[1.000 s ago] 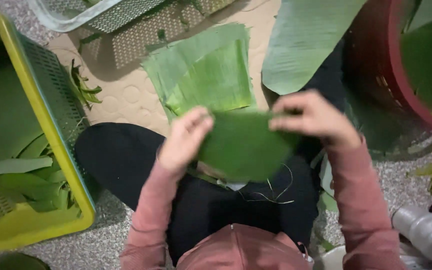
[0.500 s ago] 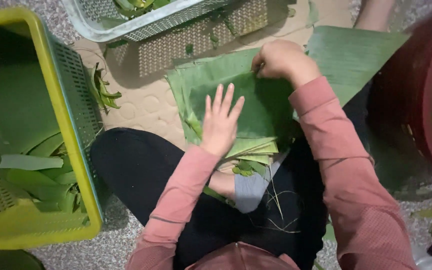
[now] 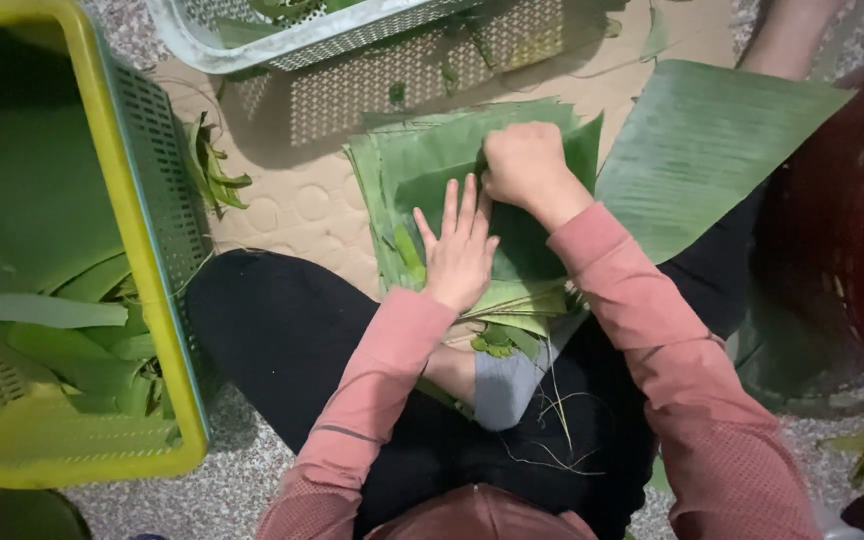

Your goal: Sorting, folding, and stacking banana leaves for food preparation.

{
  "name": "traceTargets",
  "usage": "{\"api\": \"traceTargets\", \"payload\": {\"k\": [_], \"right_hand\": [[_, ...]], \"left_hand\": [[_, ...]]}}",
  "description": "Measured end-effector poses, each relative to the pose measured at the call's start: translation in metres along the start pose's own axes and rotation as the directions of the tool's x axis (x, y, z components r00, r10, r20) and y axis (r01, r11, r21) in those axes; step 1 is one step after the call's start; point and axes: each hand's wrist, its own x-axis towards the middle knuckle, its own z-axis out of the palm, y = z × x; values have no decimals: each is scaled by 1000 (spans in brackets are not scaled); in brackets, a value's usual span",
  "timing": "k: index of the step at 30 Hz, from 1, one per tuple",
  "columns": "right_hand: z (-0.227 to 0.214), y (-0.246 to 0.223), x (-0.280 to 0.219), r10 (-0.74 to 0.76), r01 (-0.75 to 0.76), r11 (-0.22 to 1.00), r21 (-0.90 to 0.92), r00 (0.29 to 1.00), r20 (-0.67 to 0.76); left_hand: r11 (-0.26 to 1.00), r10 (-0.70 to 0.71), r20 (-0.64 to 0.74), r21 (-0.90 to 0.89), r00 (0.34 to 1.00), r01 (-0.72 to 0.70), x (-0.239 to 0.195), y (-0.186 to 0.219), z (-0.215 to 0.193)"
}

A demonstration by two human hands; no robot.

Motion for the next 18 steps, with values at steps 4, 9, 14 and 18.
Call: {"api": "traceTargets", "payload": {"k": [4,9,14,18], "right_hand": [[-11,-16,-9,32,-33,999,-5,996,-84],[6,-9,-4,73,-80,996,-42,985,-154],[2,89,-45,251,-281,935,-217,956,-155],[-50,136,-120,374,-394,916,-77,907,-195]], "left_hand": [[1000,-1,29,8,1000,1,-1,-3,6],[999,-26,67,22,997,25,3,-3,5],[991,-81,137,-95,987,94,7,3,-6],[993,-62,113,-93,992,72,4,5,-16]]}}
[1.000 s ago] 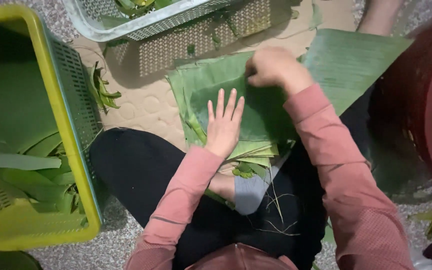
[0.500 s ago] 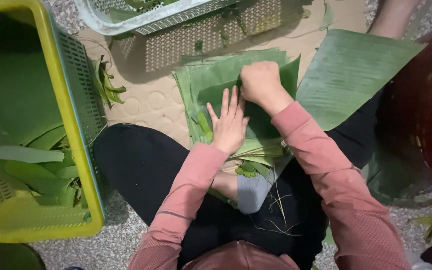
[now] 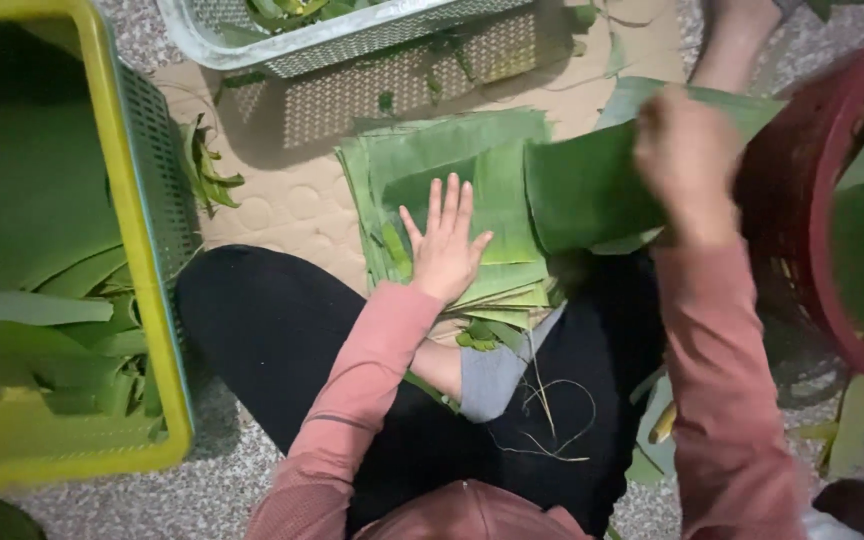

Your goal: Sorting, folding, and stacking banana leaves for food preparation.

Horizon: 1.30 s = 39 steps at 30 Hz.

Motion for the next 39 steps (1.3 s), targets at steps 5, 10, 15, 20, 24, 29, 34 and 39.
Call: {"api": "traceTargets", "payload": {"k": [5,10,15,20,24,29,34,39], "right_hand": [[-80,-26,-113,250,147,452,880,926,-283],[-38,-51,-141,306,64,263,963,941,-146],[-23,-78,-165,405,47,314,948,897,-178],[-16,-47,-225,598,23,420,907,745,-296],[47,-6,-300,560,-308,712,631,791,-245],[69,-11,-336,654,-493,314,811,732,192],[81,-7,-329,703,-584,225,780,652,284],[101,-3,-322,703,-647,192,738,616,356]], "left_hand": [[927,138,-370,-278,919,-251,-13,4,-10],[49,161,-128,-989,979,-138,-31,-4,-17],[43,280,227,-974,933,224,-60,27,-49],[229,-235,441,-841,866,491,-58,53,-42],[-221,-179,444,-888,878,404,-50,12,-5],[-402,-18,454,-819,891,409,-47,4,-9],[-351,22,474,-821,880,451,-46,-4,0],[-264,-1,464,-855,886,447,-49,-18,15]]}}
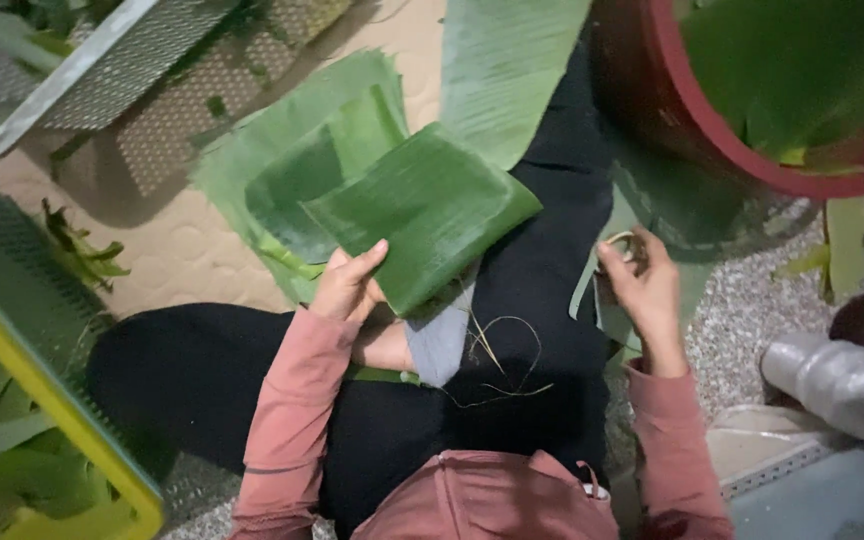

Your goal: Sorting, folding, and stacking banana leaves for food preparation.

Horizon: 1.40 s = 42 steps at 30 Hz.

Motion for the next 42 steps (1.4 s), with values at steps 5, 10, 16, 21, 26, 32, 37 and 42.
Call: {"api": "traceTargets", "payload": {"k": [5,10,16,21,26,32,37,42], "right_hand": [[-15,-2,-12,59,-36,989,-145,986,156],[-14,18,-24,-19,2,978,-207,996,-82],[-2,46,-20,173,-211,918,-336,975,-140],[8,62,-16,47,-145,874,-463,975,-216],[-5,86,-5,411,-400,813,-423,909,-68],[-8,177,2,397,-387,914,118,915,-73],[-52,17,-45,288,-245,784,570,958,16],[-51,19,-72,-565,60,503,862,778,276]], "left_hand": [[998,-7,-2,61,1000,8,-19,13,21],[999,-3,3,51,1000,3,-14,8,8],[1000,-17,40,16,999,17,-10,8,-1],[999,11,56,-36,998,-9,-11,10,1],[998,9,51,-59,999,-6,-4,2,-4],[995,26,42,-95,999,-22,-17,21,17],[987,21,69,-161,997,-10,-18,25,10],[990,-11,103,-139,995,25,-33,27,32]]}}
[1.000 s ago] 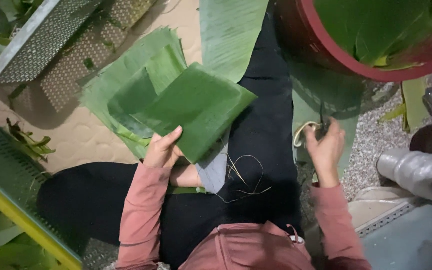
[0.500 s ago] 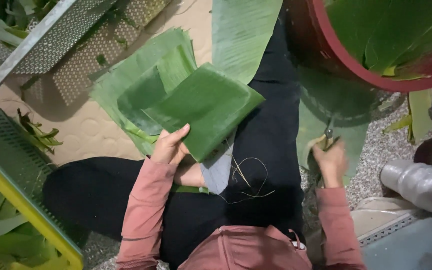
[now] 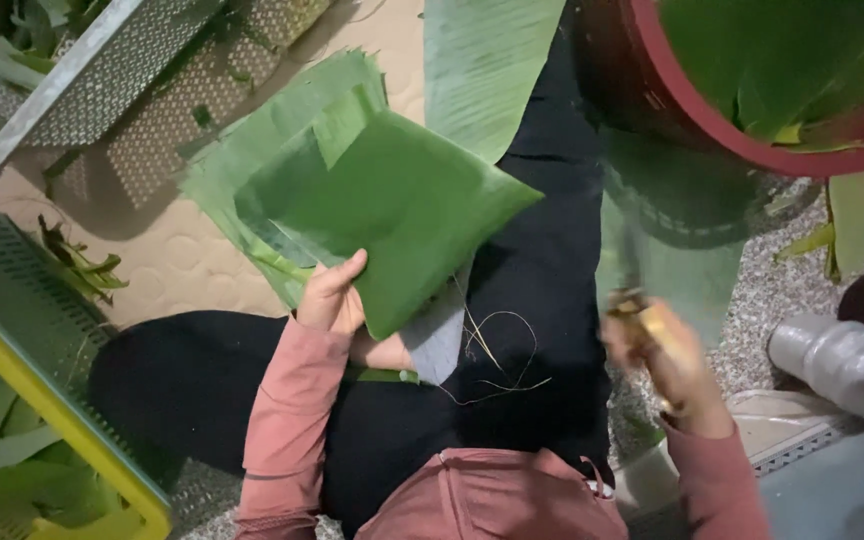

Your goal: Sorting, folding, and stacking banana leaves for food preparation.

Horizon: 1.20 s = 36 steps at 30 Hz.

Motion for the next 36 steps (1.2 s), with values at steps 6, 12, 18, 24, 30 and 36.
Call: {"api": "traceTargets", "payload": {"k": [6,12,18,24,30,36], "right_hand": [[42,-35,34,422,-397,904,-160,890,172],[45,-36,31,452,-424,842,-333,892,7],[56,-36,30,290,-301,837,-457,952,-96],[57,-35,32,480,-445,723,-528,874,-80],[61,-28,26,337,-353,855,-379,935,-112],[59,-2,11,221,-266,895,-359,962,-163]], "left_hand": [[997,-47,62,61,997,43,-6,-13,0],[991,-44,39,129,998,39,4,-38,-50],[982,5,47,188,999,-14,14,-49,-92],[905,-54,81,425,995,15,-11,-30,-26],[901,-147,-35,408,989,148,-19,-19,3],[822,-236,139,556,962,121,-21,-25,13]]}}
